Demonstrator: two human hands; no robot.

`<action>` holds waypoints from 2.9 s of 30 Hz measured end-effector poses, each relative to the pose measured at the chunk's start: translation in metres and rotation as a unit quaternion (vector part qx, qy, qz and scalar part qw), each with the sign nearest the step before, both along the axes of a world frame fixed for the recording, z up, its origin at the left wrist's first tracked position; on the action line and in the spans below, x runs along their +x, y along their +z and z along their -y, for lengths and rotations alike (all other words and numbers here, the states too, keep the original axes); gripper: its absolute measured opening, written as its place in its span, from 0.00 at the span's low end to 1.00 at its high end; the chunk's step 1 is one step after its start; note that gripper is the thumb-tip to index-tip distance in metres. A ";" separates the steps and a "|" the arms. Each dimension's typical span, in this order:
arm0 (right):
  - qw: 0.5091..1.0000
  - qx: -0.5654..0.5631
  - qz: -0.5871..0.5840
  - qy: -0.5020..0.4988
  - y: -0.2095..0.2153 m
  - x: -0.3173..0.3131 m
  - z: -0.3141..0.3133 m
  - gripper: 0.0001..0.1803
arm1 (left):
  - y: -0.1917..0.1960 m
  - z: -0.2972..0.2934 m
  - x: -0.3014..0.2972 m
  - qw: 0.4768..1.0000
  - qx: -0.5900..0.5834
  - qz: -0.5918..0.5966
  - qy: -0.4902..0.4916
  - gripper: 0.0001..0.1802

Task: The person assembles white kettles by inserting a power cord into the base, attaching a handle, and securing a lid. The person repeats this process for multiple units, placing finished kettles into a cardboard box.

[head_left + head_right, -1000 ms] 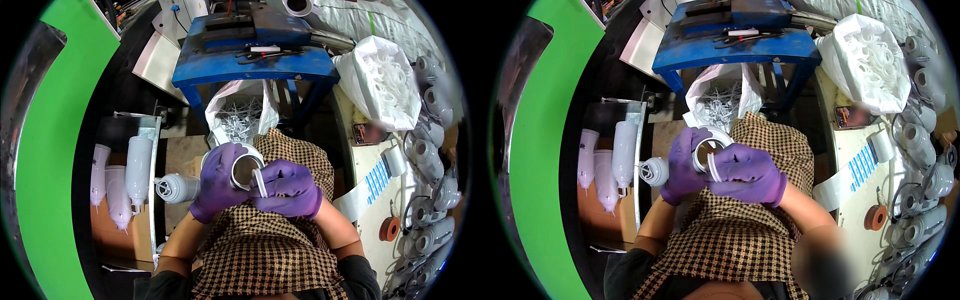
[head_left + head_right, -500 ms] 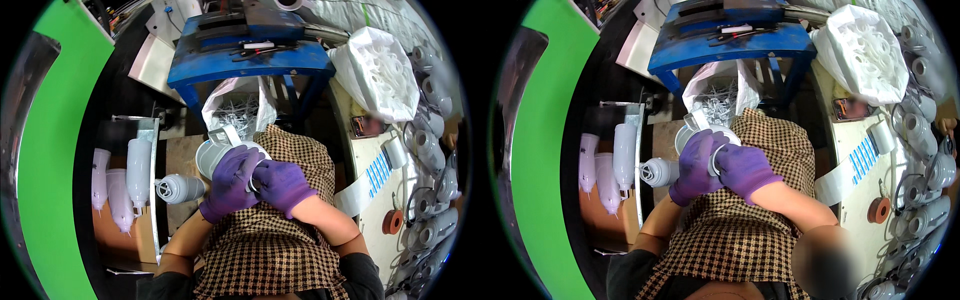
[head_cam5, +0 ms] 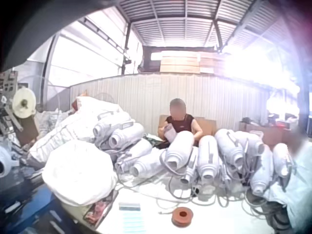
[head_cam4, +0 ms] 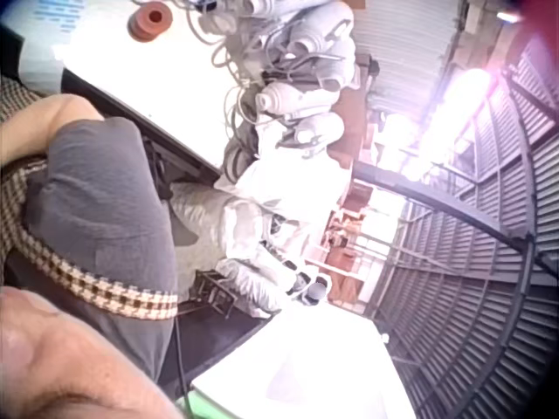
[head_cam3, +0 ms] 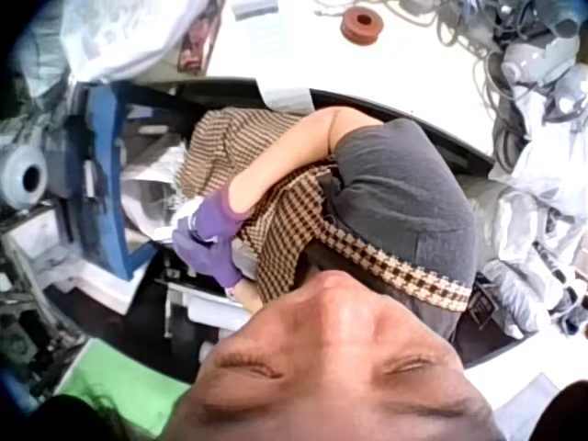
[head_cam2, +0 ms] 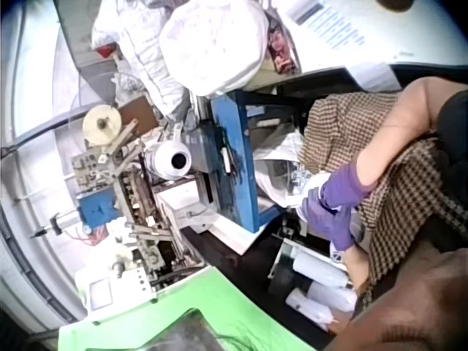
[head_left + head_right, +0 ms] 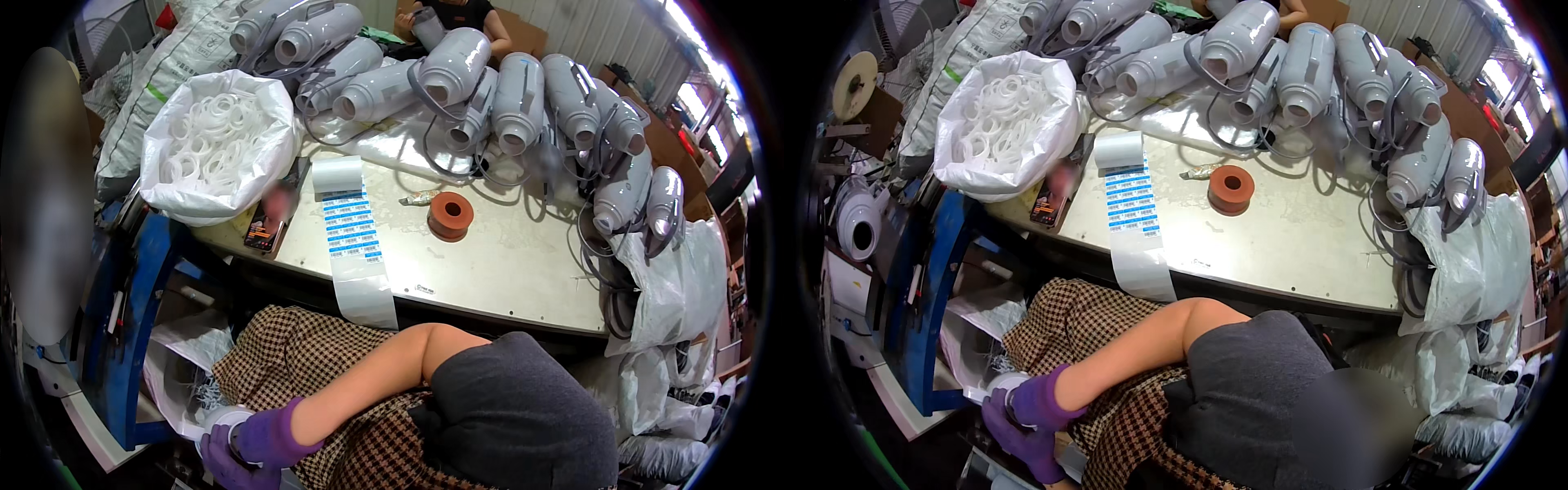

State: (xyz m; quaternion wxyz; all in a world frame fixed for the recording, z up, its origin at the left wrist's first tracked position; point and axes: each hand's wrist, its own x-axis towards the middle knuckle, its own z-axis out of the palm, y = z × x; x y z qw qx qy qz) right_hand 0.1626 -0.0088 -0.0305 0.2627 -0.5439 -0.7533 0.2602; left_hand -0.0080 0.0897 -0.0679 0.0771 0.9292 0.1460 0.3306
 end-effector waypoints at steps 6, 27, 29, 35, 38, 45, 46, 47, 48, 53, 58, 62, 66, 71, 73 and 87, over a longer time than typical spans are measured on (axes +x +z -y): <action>0.840 0.325 -0.235 -0.367 -0.020 0.081 0.001 0.29 | 0.051 -0.011 -0.044 0.980 0.165 0.059 0.090 0.47; 0.855 0.276 0.196 -0.394 0.089 0.194 -0.289 0.24 | -0.039 -0.016 -0.155 0.559 -0.576 0.596 0.017 0.35; 0.839 0.372 0.176 -0.356 0.077 0.156 -0.237 0.20 | -0.010 -0.021 -0.143 0.581 -0.533 0.612 0.066 0.32; 0.884 0.337 -0.074 -0.315 0.000 0.133 0.075 0.30 | 0.028 -0.113 -0.098 0.809 -0.337 0.471 0.099 0.33; 0.806 0.269 -0.325 -0.416 0.019 0.130 0.141 0.29 | 0.082 -0.152 0.007 0.935 -0.057 0.336 0.101 0.29; 0.946 0.267 -0.136 -0.126 0.030 0.172 0.119 0.23 | 0.151 -0.201 0.230 0.943 0.280 0.046 0.171 0.21; 0.946 0.270 -0.156 -0.083 0.027 0.167 0.100 0.21 | 0.154 -0.230 0.246 0.933 0.301 0.026 0.195 0.20; 0.940 0.305 -0.143 -0.061 0.025 0.162 0.082 0.20 | 0.161 -0.266 0.247 0.924 0.335 -0.007 0.183 0.19; 0.934 0.332 -0.121 -0.057 0.025 0.158 0.075 0.19 | 0.162 -0.298 0.253 0.920 0.359 -0.033 0.152 0.19; 0.922 0.328 -0.186 -0.089 0.029 0.156 0.055 0.20 | 0.209 -0.288 0.255 0.889 0.356 -0.263 0.120 0.20; 0.922 0.282 -0.170 -0.203 0.031 0.146 0.077 0.21 | 0.183 -0.103 0.253 0.871 -0.317 -0.152 -0.344 0.39; 0.897 0.311 -0.239 -0.203 0.008 0.133 0.099 0.35 | 0.151 0.014 0.191 0.737 -0.383 -0.203 -0.518 0.28; 0.908 0.167 -0.138 -0.358 -0.017 0.141 0.210 0.38 | 0.169 -0.021 0.179 0.783 -0.405 -0.233 -0.410 0.21; 0.555 -0.453 0.007 -0.698 -0.034 0.160 0.493 0.19 | 0.158 -0.077 0.171 0.887 -0.383 -0.075 -0.247 0.27; 0.378 -0.533 0.202 -0.729 -0.016 0.107 0.620 0.17 | 0.134 -0.113 0.185 0.889 -0.396 -0.099 -0.205 0.32; 0.189 -0.155 0.342 -0.907 -0.102 0.033 0.972 0.34 | 0.040 -0.150 0.238 0.787 -0.577 -0.089 -0.201 0.28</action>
